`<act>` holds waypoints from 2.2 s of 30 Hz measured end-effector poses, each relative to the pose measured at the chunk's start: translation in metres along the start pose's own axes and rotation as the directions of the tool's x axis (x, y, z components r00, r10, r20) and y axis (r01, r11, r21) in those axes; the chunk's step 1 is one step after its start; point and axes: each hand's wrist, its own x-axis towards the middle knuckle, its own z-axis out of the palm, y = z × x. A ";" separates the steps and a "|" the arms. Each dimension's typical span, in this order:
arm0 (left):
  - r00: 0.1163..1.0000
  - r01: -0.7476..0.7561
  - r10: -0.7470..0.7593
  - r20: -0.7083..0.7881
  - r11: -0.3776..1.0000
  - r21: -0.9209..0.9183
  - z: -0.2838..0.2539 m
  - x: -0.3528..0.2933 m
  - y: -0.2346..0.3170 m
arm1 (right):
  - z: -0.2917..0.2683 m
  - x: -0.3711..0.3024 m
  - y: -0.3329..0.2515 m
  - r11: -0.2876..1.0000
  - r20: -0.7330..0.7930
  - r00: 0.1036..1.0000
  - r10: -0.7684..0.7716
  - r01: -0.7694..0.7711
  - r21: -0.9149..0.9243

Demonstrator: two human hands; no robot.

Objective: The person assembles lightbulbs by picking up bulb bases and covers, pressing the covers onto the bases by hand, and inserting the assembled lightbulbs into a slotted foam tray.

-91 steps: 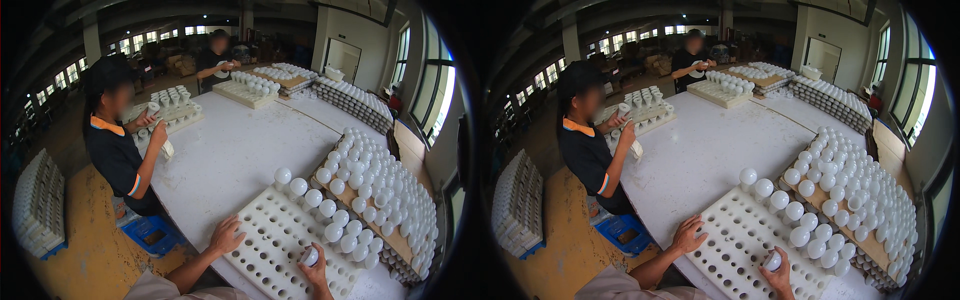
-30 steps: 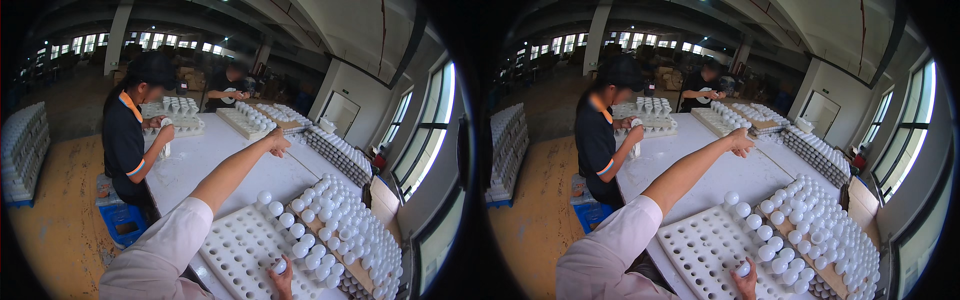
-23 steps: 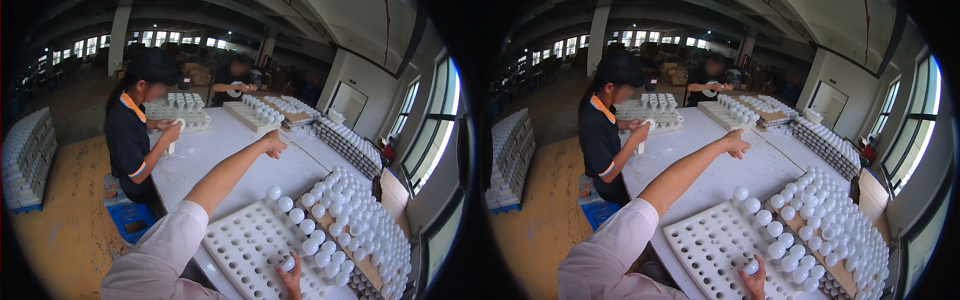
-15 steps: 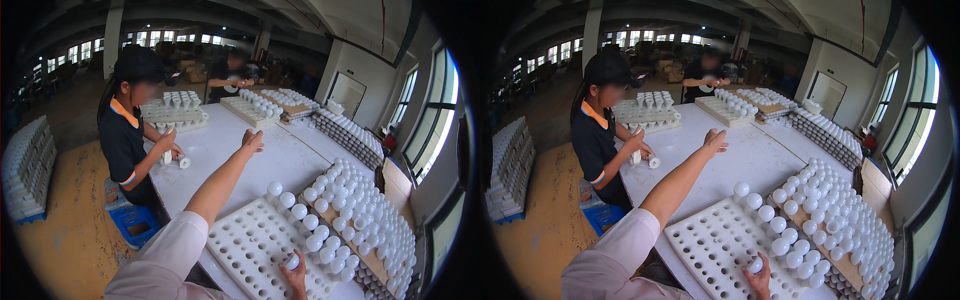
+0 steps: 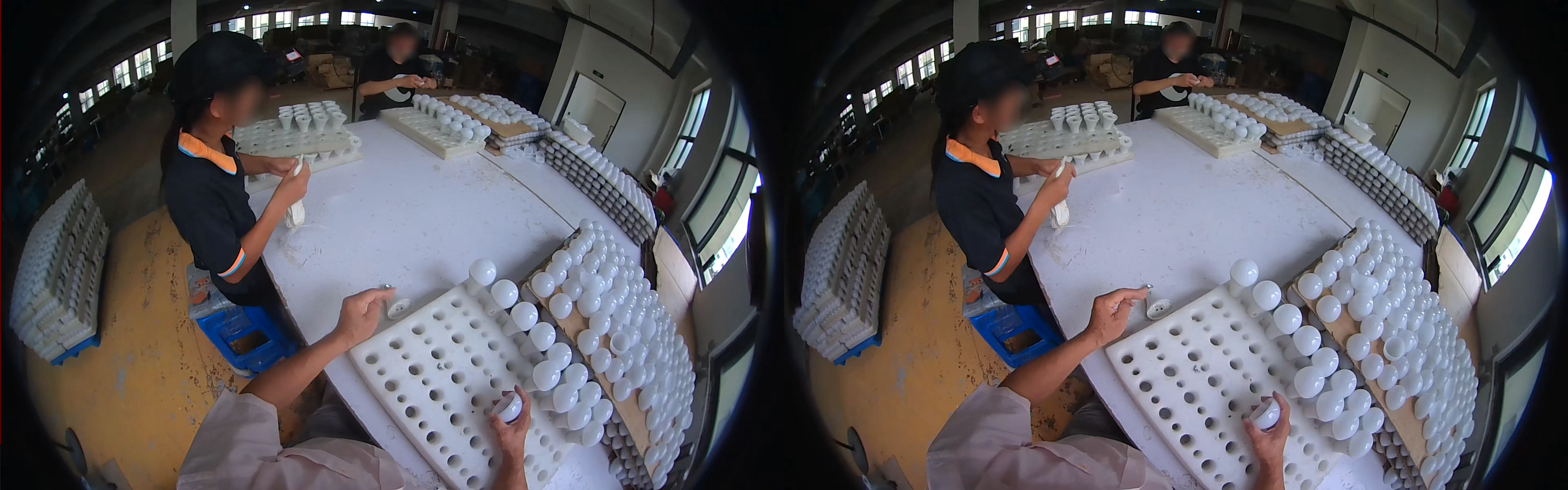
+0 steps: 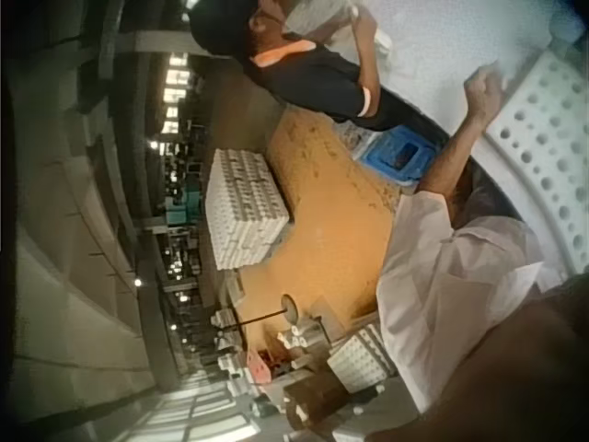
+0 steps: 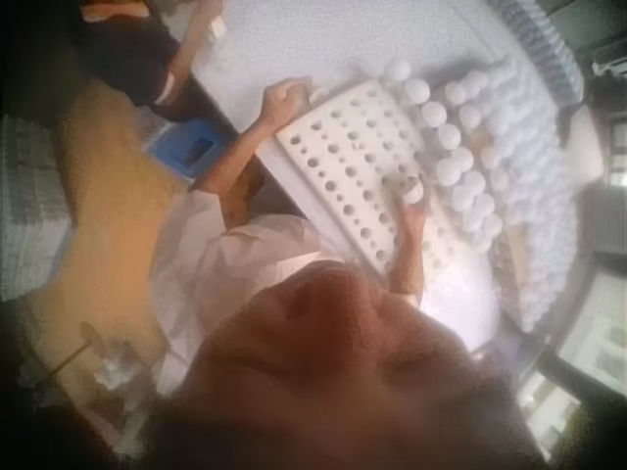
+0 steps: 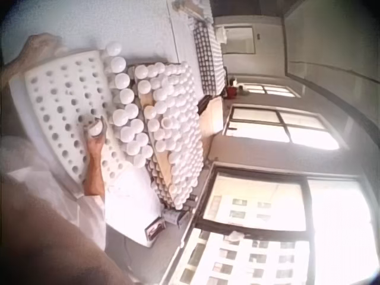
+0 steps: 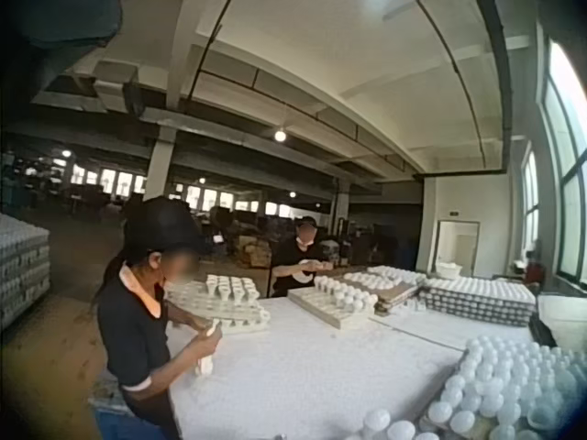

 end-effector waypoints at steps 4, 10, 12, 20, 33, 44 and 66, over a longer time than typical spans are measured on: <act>0.967 -0.037 -0.056 0.249 0.934 0.356 -0.008 0.048 -0.040 | -0.001 -0.001 -0.011 0.999 -0.025 0.998 0.052 -0.052 0.008; 0.681 -0.286 -0.210 0.701 0.805 0.520 0.085 0.108 -0.073 | -0.033 0.007 -0.045 0.983 0.076 0.996 0.049 -0.035 -0.179; 0.760 -0.230 -0.246 0.602 0.765 0.602 0.060 0.112 -0.109 | -0.039 0.042 -0.085 0.952 0.299 0.954 -0.027 0.115 -0.284; 0.858 -0.176 -0.096 0.504 0.868 0.465 0.160 0.122 -0.108 | -0.369 0.127 -0.060 0.669 -0.817 0.485 -0.312 0.722 0.174; 0.829 0.517 -0.493 0.264 0.495 -0.699 -0.033 0.013 -0.090 | 0.171 0.346 -0.178 0.987 0.629 0.776 -0.046 0.133 -0.093; 0.809 0.529 -0.471 0.352 0.322 -0.785 -0.065 -0.040 -0.071 | -0.116 0.391 -0.194 0.088 -0.402 0.875 -0.271 0.439 0.894; 0.689 0.632 -0.255 0.678 0.669 -0.391 0.003 -0.048 0.041 | -0.034 0.013 0.026 0.897 -0.017 0.999 0.041 -0.029 0.442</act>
